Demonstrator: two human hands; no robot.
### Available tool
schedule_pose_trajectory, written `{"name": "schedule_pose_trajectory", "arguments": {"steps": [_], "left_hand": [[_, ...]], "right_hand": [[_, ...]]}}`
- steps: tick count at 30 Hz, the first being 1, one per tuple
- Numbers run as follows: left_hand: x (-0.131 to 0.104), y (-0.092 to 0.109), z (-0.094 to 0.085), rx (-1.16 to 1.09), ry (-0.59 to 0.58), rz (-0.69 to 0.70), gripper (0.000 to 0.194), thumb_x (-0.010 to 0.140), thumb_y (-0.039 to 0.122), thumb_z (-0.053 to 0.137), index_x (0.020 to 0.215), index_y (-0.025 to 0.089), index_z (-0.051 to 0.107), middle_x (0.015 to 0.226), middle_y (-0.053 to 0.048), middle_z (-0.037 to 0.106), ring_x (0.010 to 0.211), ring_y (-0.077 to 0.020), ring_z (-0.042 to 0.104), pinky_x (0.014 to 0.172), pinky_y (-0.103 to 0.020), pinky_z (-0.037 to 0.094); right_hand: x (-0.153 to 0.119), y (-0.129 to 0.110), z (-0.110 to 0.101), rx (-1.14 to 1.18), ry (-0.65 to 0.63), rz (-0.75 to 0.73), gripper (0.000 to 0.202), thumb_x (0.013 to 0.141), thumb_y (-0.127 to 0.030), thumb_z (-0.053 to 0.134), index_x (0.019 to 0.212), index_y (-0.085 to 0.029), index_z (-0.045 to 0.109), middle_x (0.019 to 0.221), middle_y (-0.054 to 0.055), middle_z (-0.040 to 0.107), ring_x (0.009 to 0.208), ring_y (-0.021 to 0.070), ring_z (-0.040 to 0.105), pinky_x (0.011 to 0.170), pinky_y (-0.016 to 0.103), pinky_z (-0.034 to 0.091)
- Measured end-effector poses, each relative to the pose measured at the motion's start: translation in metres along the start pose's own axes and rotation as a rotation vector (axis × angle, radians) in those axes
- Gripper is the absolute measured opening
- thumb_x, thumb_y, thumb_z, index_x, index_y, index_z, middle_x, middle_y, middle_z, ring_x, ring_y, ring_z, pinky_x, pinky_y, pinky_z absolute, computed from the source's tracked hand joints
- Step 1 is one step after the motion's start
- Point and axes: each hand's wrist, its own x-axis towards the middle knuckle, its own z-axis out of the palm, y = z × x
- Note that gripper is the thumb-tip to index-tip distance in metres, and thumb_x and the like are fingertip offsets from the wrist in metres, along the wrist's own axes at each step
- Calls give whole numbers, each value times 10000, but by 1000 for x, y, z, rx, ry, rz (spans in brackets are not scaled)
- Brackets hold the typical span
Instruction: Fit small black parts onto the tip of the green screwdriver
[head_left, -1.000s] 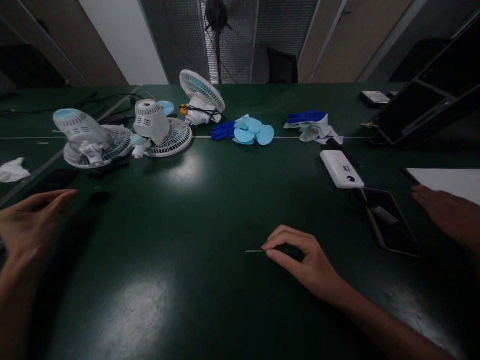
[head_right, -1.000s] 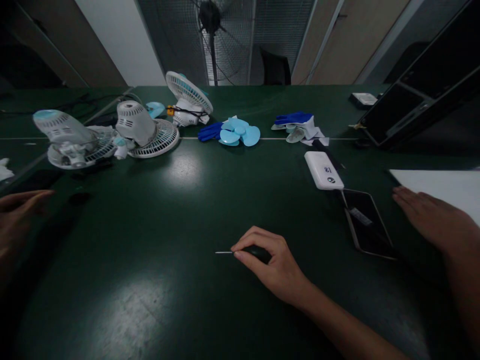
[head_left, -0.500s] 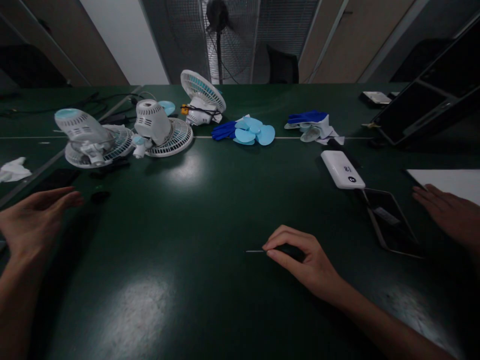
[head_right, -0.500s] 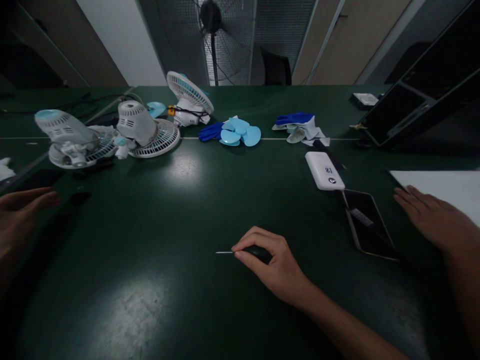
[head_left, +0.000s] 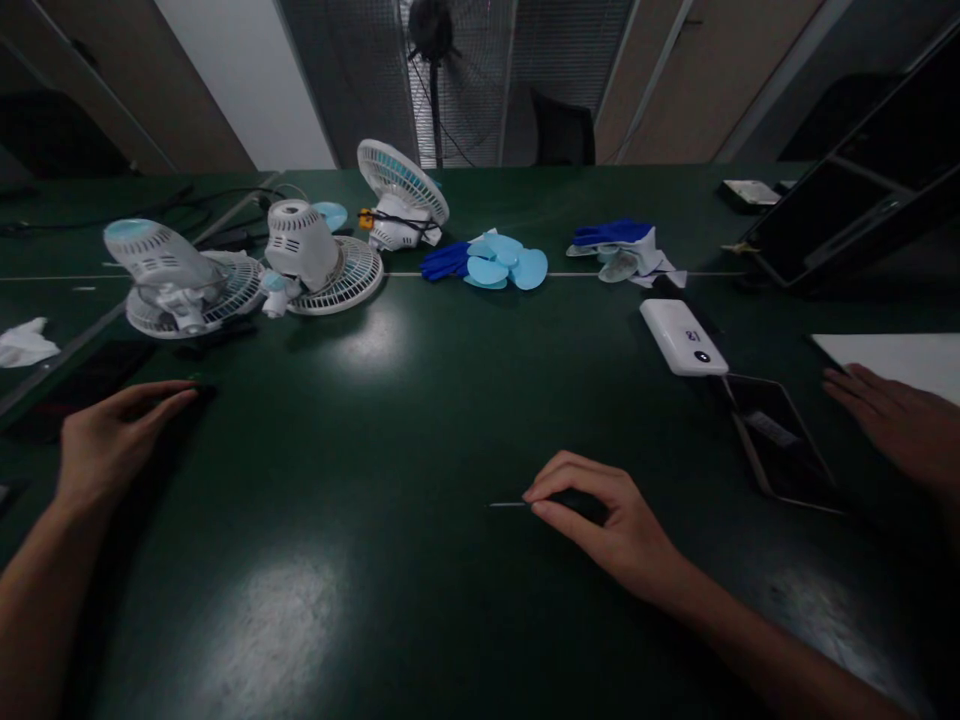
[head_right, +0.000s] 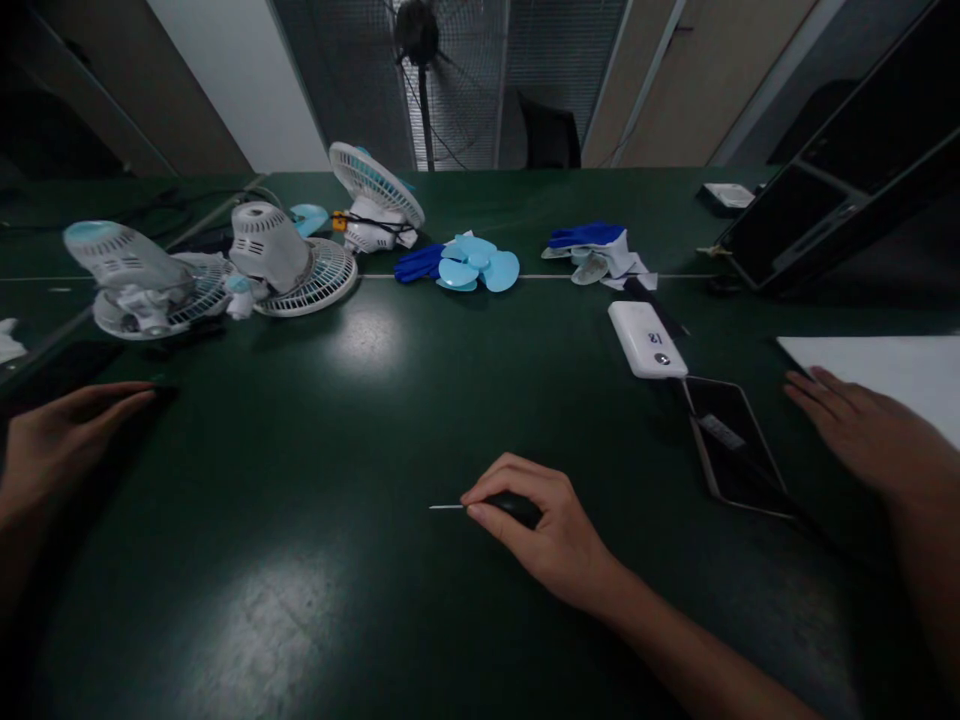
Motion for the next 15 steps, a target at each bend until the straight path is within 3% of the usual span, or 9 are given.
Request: {"name": "schedule_pose_trajectory", "arguments": {"steps": [3, 8, 15], "left_hand": [[-1, 2, -1, -30, 4, 20, 571, 757, 581, 725, 1203, 226, 744, 1162, -6, 756, 946, -217, 671, 715, -221, 468], [-2, 4, 0, -62, -23, 20, 564, 778, 570, 729, 1238, 245, 731, 1229, -6, 740, 1125, -252, 662, 963, -299, 480], [-4, 8, -2, -91, -34, -79, 511, 760, 553, 772, 1209, 312, 742, 1222, 53, 746, 1109, -249, 669, 964, -319, 500]], "right_hand": [[1, -1, 0, -5, 6, -3, 101, 970, -189, 701, 1016, -235, 778, 988, 37, 725, 915, 191, 703, 811, 341, 540], [1, -3, 0, 4, 3, 3, 102, 969, -184, 696, 1009, -231, 778, 987, 39, 731, 916, 191, 704, 813, 336, 544], [1, -3, 0, -4, 8, 4, 100, 967, -195, 696, 1009, -230, 779, 985, 49, 731, 915, 203, 707, 813, 350, 548]]}}
